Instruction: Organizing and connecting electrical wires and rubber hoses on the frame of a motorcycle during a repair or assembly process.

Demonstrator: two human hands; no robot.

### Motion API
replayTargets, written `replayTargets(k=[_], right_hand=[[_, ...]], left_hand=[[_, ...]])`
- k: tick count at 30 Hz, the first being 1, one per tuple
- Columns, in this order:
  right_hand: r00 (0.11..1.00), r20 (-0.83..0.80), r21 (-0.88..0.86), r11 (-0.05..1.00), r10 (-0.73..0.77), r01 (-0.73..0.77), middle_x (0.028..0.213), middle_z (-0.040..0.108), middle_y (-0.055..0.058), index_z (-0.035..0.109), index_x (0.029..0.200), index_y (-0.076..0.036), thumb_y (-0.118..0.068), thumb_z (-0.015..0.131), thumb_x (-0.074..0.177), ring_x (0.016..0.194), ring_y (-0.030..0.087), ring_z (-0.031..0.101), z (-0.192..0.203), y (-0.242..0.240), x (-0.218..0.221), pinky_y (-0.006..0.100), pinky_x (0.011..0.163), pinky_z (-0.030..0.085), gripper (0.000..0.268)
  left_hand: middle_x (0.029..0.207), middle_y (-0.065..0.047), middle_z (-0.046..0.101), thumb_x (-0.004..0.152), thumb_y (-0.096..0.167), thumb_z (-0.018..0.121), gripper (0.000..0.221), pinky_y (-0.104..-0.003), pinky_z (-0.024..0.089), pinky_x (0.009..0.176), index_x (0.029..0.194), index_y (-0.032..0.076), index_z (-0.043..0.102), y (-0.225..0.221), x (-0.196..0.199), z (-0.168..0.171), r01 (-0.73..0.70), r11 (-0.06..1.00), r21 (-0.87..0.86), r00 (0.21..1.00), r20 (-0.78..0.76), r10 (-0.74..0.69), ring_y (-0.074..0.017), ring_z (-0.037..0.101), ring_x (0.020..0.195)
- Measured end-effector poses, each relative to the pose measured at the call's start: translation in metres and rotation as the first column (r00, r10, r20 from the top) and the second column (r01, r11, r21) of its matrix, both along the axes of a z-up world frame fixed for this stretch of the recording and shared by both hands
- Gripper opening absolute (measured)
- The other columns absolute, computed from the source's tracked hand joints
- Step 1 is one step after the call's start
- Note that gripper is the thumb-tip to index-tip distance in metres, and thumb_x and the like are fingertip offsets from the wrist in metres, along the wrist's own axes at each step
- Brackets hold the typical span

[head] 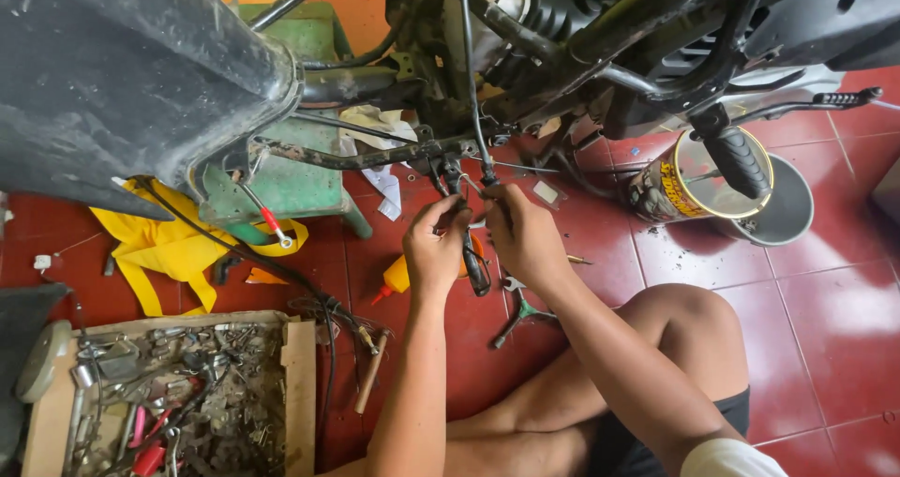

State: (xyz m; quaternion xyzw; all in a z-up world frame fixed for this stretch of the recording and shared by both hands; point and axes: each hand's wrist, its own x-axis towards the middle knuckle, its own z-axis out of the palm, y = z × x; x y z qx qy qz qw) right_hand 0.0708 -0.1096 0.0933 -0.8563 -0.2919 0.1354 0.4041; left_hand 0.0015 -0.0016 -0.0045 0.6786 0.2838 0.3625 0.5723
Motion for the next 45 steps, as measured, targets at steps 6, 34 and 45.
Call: replayTargets(k=[6,34,45], right_hand=[[0.961,0.253,0.024,0.992,0.112,-0.122,0.078,0.069,0.019,0.059,0.117,-0.010,-0.019,0.045,0.109,0.070,0.046,0.070,-0.016,0.020,0.010,0.058,0.064,0.056,0.019],[0.866,0.378,-0.354,0.916,0.326,-0.190,0.064,0.065,0.021,0.057,0.104,-0.018,-0.033,0.060,0.100,0.067,0.051,0.068,-0.007,0.020,0.054,0.060,0.062,0.055,0.016],[0.896,0.383,-0.088,0.974,0.225,-0.207,0.066,0.062,0.018,0.059,0.101,-0.015,-0.025,0.064,0.102,0.069,0.043,0.068,-0.029,0.013,0.050,0.050,0.057,0.053,0.011]], left_hand=[[0.094,-0.012,0.077,0.086,0.010,0.082,0.024,-0.039,0.062,0.076,0.110,0.011,0.080,0.003,-0.003,0.007,0.033,0.999,-0.043,0.999,-0.016,-0.034,-0.0279,0.076,0.087],[0.094,-0.009,0.078,0.086,0.015,0.079,0.025,-0.040,0.061,0.082,0.111,0.012,0.078,0.005,-0.003,0.027,0.090,0.991,-0.097,0.991,-0.091,-0.098,-0.0280,0.077,0.096],[0.126,-0.021,0.071,0.104,0.027,0.058,0.037,-0.048,0.056,0.101,0.135,0.008,0.066,0.010,-0.001,0.045,0.171,0.946,-0.275,0.985,0.032,-0.169,-0.0353,0.066,0.121]])
